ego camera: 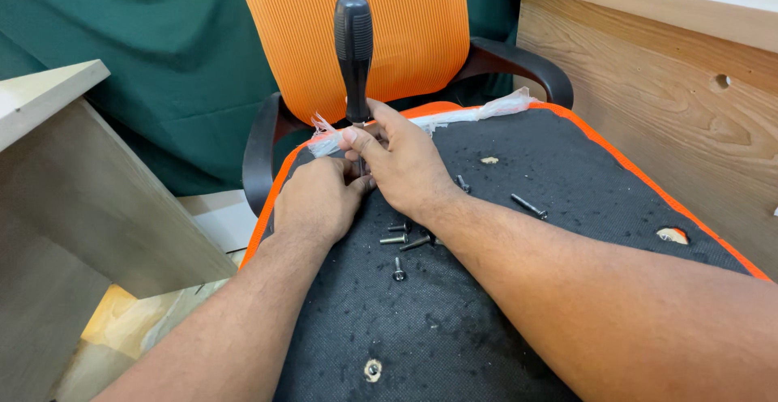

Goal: The person uses a screwdriver to tighten screws into the underside of an orange office chair seat. They repeatedly position screws and turn the screwdriver to secure them into the chair base.

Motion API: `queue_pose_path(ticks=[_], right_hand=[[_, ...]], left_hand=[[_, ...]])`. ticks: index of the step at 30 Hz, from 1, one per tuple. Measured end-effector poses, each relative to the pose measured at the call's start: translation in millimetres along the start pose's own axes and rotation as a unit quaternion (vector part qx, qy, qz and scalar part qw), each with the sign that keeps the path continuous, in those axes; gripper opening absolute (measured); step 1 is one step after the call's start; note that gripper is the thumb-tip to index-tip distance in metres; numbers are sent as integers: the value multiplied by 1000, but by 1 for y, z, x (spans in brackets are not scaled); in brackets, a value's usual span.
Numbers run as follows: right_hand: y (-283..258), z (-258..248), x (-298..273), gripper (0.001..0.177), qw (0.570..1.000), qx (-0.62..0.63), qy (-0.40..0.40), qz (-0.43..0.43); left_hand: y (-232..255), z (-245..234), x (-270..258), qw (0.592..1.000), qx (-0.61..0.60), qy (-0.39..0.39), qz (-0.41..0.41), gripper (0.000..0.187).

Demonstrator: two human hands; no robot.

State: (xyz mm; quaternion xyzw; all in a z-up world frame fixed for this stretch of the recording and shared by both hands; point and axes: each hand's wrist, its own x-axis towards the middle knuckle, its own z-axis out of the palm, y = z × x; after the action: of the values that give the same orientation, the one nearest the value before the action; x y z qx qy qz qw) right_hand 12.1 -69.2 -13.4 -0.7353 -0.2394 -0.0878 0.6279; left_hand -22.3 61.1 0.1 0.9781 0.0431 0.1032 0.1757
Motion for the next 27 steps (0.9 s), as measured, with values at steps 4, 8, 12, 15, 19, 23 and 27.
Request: queue_pose_path(ticks=[4,8,12,15,19,23,27], right_hand=[[0,-3,6,48,997,-71,27,-20],[2,-4,11,52,998,-37,45,2],[7,-5,15,52,997,-47,55,6],[9,-6,19,49,996,-62,37,49],[11,-6,21,53,998,-28,30,56],[14,-10,26,45,999,-20,24,43],[16,-11,26,47,997,-44,16,57]], left_hand=[[2,4,11,1000,14,-19,1,35],[1,9,19,999,-16,-31,10,34],[1,9,27,998,-30,-59,-11,37],[0,9,29,997,-29,-64,-21,37],[1,7,28,998,-33,-53,-3,34],[4,8,25,998,-27,-56,-31,29],[10,7,24,997,-22,-49,-48,27]])
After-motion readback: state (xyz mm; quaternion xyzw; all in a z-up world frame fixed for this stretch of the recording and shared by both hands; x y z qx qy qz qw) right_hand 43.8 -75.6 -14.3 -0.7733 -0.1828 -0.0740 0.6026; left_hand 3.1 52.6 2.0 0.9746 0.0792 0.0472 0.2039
